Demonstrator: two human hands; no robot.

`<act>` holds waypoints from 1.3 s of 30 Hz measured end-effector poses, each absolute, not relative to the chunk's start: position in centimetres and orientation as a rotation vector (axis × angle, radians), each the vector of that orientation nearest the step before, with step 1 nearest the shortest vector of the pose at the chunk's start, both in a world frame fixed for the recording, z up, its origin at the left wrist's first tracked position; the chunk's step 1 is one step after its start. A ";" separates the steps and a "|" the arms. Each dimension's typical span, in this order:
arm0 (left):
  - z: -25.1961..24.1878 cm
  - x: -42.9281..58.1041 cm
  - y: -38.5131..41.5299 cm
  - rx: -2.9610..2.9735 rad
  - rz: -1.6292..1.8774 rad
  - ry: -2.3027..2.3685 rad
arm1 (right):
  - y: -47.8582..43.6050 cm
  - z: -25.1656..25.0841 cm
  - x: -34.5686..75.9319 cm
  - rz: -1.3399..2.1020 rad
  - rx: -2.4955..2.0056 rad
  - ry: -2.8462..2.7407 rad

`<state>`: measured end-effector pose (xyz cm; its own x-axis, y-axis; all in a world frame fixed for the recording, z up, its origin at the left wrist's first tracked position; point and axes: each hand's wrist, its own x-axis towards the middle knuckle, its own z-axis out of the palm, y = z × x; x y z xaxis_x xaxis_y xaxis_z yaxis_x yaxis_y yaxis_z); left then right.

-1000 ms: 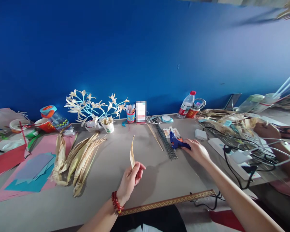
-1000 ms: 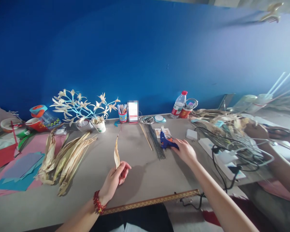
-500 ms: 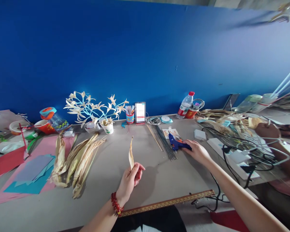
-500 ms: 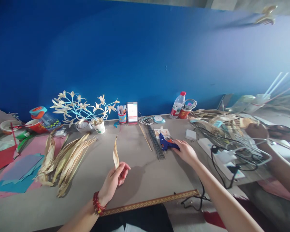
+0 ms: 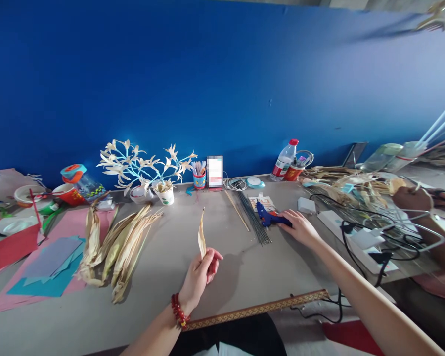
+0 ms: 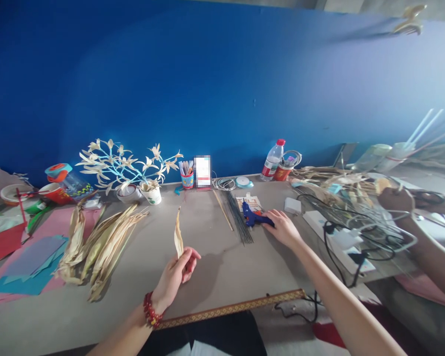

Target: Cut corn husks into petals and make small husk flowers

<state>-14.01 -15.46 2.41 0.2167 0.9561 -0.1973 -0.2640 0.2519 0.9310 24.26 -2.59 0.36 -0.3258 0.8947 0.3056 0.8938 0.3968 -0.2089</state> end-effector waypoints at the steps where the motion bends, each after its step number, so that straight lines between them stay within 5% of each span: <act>1: 2.4 -14.0 -15.5 0.916 1.033 0.964 | -2.6 0.3 24.3 0.017 -1.543 -2.293; 23: 2.2 -13.9 -15.5 0.877 1.054 1.107 | -6.7 4.5 20.9 -0.130 -1.557 -2.279; 26: 2.2 -14.0 -15.4 0.814 1.084 1.055 | -9.2 5.2 16.7 0.053 -1.503 -2.218; 33: 2.8 -13.9 -15.4 0.645 0.925 0.638 | -12.2 5.7 4.2 1.057 -1.125 -1.975; 39: 3.8 -15.5 -15.3 0.750 1.017 0.779 | -10.4 5.1 -1.4 1.259 -0.951 -1.763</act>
